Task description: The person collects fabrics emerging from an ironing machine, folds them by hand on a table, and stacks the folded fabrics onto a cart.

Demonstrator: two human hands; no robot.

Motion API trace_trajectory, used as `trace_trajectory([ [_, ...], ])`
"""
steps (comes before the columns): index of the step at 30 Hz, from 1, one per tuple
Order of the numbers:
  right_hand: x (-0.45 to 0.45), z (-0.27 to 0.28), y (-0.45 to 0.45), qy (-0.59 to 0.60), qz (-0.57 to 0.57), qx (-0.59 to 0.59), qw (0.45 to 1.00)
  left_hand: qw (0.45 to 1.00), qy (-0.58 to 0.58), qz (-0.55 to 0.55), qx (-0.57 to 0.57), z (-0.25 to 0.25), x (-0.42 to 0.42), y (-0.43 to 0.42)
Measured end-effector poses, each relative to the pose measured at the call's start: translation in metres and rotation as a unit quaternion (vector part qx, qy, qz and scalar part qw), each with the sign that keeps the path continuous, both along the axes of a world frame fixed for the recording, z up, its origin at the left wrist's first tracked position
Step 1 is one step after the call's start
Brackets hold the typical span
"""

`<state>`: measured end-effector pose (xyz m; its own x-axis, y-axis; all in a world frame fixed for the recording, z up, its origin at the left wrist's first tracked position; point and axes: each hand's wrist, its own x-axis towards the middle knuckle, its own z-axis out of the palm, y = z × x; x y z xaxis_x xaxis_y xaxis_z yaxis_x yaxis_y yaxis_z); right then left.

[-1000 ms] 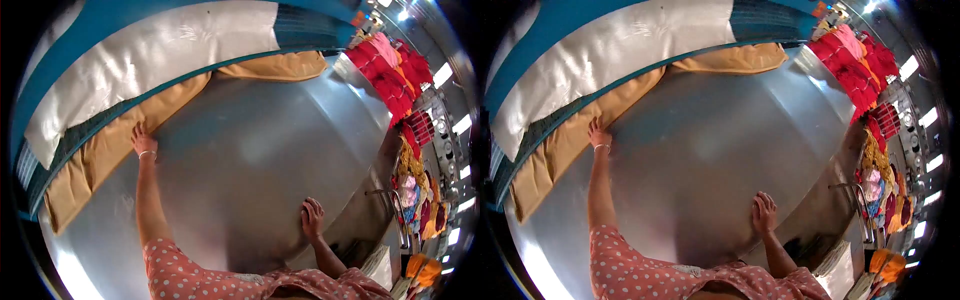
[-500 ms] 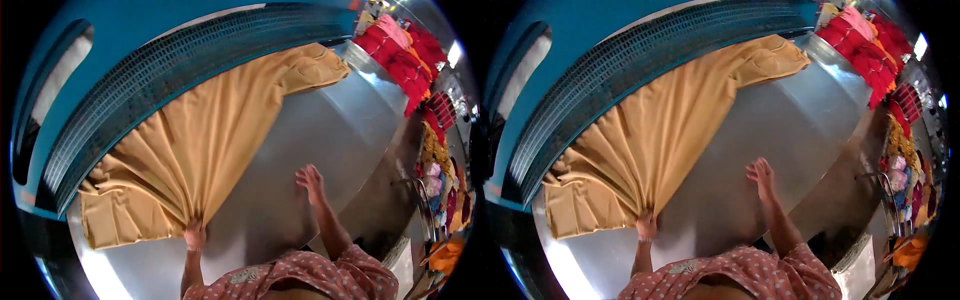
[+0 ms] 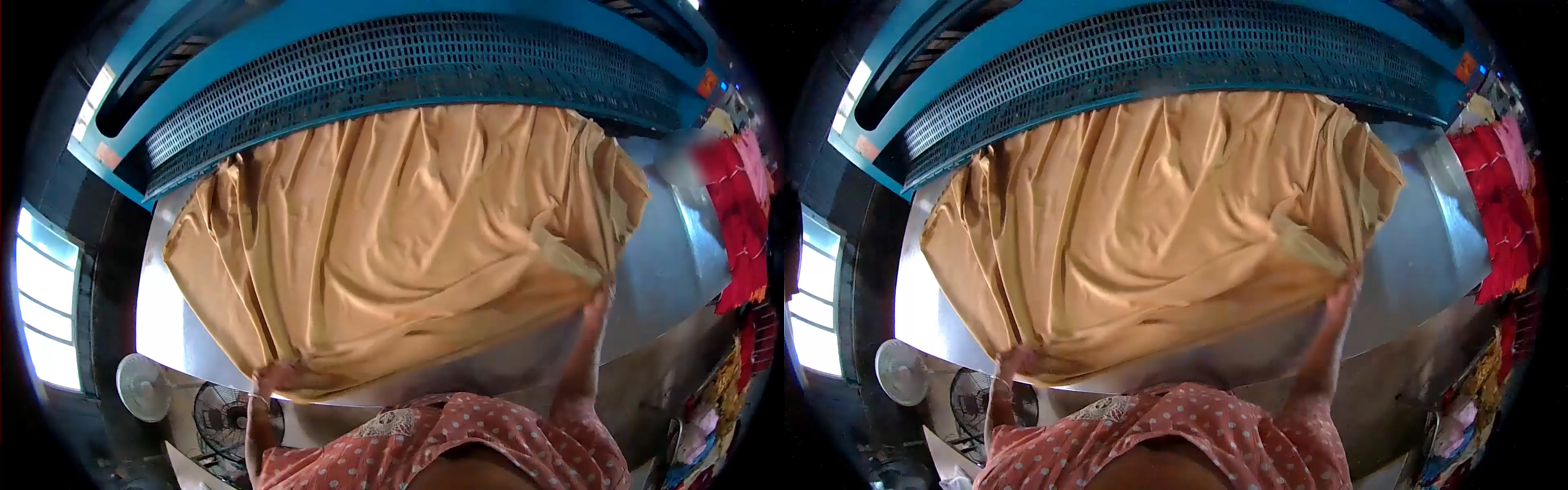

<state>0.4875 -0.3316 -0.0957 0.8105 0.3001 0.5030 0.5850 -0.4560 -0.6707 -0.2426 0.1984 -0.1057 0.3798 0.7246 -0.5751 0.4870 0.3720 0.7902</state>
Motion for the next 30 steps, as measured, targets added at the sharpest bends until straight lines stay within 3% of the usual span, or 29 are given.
trace_trajectory([
  [1, 0.001, -0.014, -0.052, 0.091, 0.001, 0.039, 0.995, 0.993, 0.026, 0.053, 0.1, -0.016, -0.019, 0.03],
  [2, -0.02, 0.023, -0.076, 0.175, -0.054, 0.12, 0.976, 0.975, 0.089, 0.113, 0.17, 0.086, 0.053, -0.02],
  [3, -0.05, 0.08, -0.088, 0.246, -0.112, 0.214, 0.939, 0.847, 0.333, 0.086, 0.405, 0.043, 0.028, 0.017],
  [4, -0.069, 0.098, -0.086, 0.368, -0.209, 0.463, 0.779, 0.752, 0.493, 0.116, 0.422, 0.046, 0.04, 0.03],
  [7, -0.084, 0.074, -0.183, 0.257, -0.277, 0.523, 0.764, 0.779, 0.562, 0.2, 0.195, 0.091, 0.1, 0.064],
  [8, -0.097, 0.066, -0.215, 0.204, -0.302, 0.425, 0.829, 0.749, 0.585, 0.196, 0.243, 0.093, 0.108, 0.061],
  [9, -0.108, 0.058, -0.241, 0.152, -0.322, 0.317, 0.879, 0.789, 0.498, 0.194, 0.303, 0.042, 0.067, 0.102],
  [10, -0.12, 0.064, -0.245, 0.142, -0.328, 0.312, 0.88, 0.828, 0.421, 0.159, 0.334, 0.0, 0.027, 0.13],
  [11, -0.131, 0.069, -0.25, 0.132, -0.333, 0.307, 0.882, 0.85, 0.385, 0.155, 0.325, -0.002, 0.01, 0.134],
  [13, -0.146, 0.101, -0.246, 0.174, -0.303, 0.508, 0.787, 0.885, 0.318, 0.192, 0.282, 0.016, -0.006, 0.129],
  [14, -0.157, 0.116, -0.247, 0.184, -0.308, 0.373, 0.855, 0.9, 0.282, 0.208, 0.259, 0.024, -0.012, 0.133],
  [15, -0.17, 0.157, -0.195, 0.226, -0.22, 0.502, 0.805, 0.911, 0.245, 0.227, 0.241, 0.032, -0.016, 0.137],
  [17, -0.18, 0.211, -0.146, 0.273, -0.201, 0.526, 0.78, 0.924, 0.176, 0.259, 0.219, 0.054, -0.018, 0.152],
  [18, -0.167, 0.208, -0.151, 0.284, -0.193, 0.538, 0.77, 0.927, 0.142, 0.272, 0.215, 0.064, -0.017, 0.161],
  [20, -0.125, 0.169, -0.2, 0.354, 0.015, 0.488, 0.797, 0.93, 0.069, 0.271, 0.238, 0.089, -0.008, 0.19],
  [21, -0.091, 0.163, -0.191, 0.313, -0.076, 0.459, 0.828, 0.929, 0.031, 0.269, 0.251, 0.106, 0.002, 0.211],
  [23, 0.006, 0.172, -0.154, 0.195, -0.127, 0.243, 0.942, 0.925, -0.05, 0.245, 0.287, 0.153, 0.05, 0.265],
  [24, 0.058, 0.185, -0.127, 0.209, -0.103, 0.363, 0.902, 0.92, -0.095, 0.231, 0.303, 0.183, 0.08, 0.295],
  [25, 0.085, 0.234, -0.062, 0.118, -0.148, 0.34, 0.921, 0.912, -0.144, 0.215, 0.318, 0.214, 0.117, 0.325],
  [27, 0.154, 0.309, -0.012, 0.125, 0.047, 0.316, 0.939, 0.886, -0.257, 0.19, 0.335, 0.278, 0.205, 0.373],
  [29, 0.182, 0.361, 0.062, -0.019, -0.001, 0.34, 0.94, 0.85, -0.369, 0.168, 0.336, 0.324, 0.293, 0.398],
  [30, 0.17, 0.381, 0.096, 0.0, -0.049, 0.313, 0.948, 0.834, -0.414, 0.144, 0.334, 0.334, 0.334, 0.394],
])
